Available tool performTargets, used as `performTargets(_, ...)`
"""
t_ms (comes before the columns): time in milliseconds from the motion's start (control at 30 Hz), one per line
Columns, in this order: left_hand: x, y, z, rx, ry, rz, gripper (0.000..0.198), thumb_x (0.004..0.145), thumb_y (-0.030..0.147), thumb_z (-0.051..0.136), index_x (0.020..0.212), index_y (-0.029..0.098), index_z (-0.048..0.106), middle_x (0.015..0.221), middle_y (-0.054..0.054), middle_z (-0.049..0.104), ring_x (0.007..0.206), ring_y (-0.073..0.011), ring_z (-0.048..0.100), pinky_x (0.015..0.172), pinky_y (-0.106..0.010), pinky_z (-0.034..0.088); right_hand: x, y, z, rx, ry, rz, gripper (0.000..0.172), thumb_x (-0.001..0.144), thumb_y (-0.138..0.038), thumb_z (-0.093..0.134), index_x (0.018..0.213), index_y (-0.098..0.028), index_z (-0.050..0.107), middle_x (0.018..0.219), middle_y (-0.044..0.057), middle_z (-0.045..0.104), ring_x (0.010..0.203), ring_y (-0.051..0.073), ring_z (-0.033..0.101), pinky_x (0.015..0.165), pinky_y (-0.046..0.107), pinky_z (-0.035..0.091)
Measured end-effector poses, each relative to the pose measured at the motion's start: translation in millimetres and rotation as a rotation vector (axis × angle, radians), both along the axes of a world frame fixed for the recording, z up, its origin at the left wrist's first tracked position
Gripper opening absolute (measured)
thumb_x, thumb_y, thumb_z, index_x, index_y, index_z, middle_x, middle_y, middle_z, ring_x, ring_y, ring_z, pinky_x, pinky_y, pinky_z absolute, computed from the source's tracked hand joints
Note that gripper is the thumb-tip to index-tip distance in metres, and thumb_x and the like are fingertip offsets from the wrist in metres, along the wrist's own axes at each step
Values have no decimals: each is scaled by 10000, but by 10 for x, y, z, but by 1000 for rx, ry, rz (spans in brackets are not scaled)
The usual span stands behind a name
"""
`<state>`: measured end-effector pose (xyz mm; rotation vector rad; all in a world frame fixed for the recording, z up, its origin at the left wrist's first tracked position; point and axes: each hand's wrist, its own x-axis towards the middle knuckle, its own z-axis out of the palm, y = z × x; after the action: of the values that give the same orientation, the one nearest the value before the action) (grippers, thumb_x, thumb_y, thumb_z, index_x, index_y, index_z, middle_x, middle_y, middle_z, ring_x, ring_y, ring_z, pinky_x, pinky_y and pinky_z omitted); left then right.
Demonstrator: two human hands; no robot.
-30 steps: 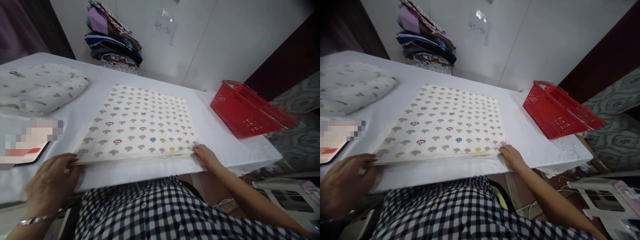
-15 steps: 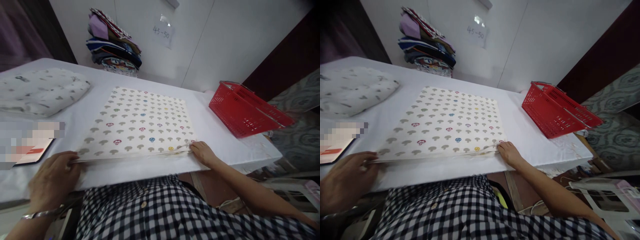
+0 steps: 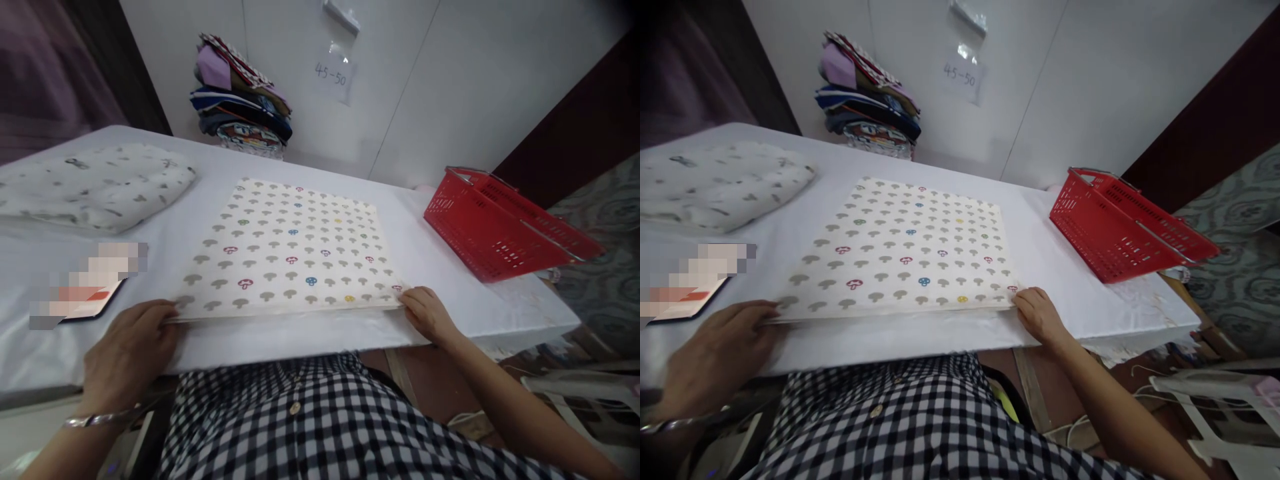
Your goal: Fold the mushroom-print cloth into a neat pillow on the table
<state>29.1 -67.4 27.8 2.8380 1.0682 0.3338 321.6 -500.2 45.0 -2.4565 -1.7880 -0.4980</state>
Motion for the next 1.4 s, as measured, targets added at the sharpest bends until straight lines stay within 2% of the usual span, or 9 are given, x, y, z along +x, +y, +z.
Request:
performTargets(333,-57,47,-54,49,-109,-108,318,778,295,341,913,204,614,1091,-67,624,1021,-201,556,864,-326,464,-38,-42,-190,-22,75,-10,245,809,-96,438,971,-167,607,956,110,627,880,216,561,798,386,454)
performTargets(633,-161,295,-53,-208,-105,-157,284,710,337,448,883,284,666,1107,-6,649,982,-195,611,805,-285,503,-39,62,-90,-78,206,-94,366,677,-13,399,885,-211,626,964,68,646,897,210,594,807,385,490)
performTargets(767,35,367,119,-341,-138,-134,359,759,428,435,1030,301,633,1145,19,643,798,-167,647,629,-252,519,21,368,64,54,254,-154,350,771,-72,401,997,-224,621,1047,70,640,987,209,589,866,390,492)
performTargets(800,143,354,155,-309,-165,-132,386,778,465,424,1061,291,620,1170,8,631,821,-172,645,667,-260,521,33,498,87,108,263,-153,319,813,-122,410,1042,-219,610,1104,81,622,1039,210,572,896,388,483)
performTargets(867,388,304,176,-183,-230,-186,442,803,498,412,1117,250,599,1260,-34,573,1056,-209,579,870,-301,478,56,774,78,166,285,-125,319,875,-227,413,1157,-211,562,1259,95,540,1172,209,493,967,385,442)
performTargets(933,598,256,115,-61,-202,-276,482,811,487,418,1169,207,577,1353,-84,483,1265,-256,406,1032,-406,346,85,990,-25,138,294,-118,400,899,-318,413,1277,-203,475,1394,101,410,1290,225,361,1025,419,380)
performTargets(1000,707,243,-1,-21,-89,-259,520,816,469,423,1256,207,515,1423,-95,383,1335,-287,290,1060,-504,268,132,1081,-210,64,285,-188,492,895,-406,422,1337,-190,415,1433,124,343,1328,272,278,1032,504,336)
performTargets(1167,640,282,-177,-104,73,-187,610,843,510,360,1370,204,369,1467,-86,287,1373,-259,194,1085,-507,199,287,934,-675,-20,270,-385,562,896,-498,365,1363,-187,394,1438,126,322,1327,314,246,1019,596,281)
performTargets(1400,600,281,-141,-165,80,-165,631,838,518,361,1377,191,355,1475,-84,262,1378,-253,172,1098,-511,169,299,870,-805,12,306,-374,587,862,-520,390,1368,-224,397,1442,83,310,1329,310,239,1037,601,262)
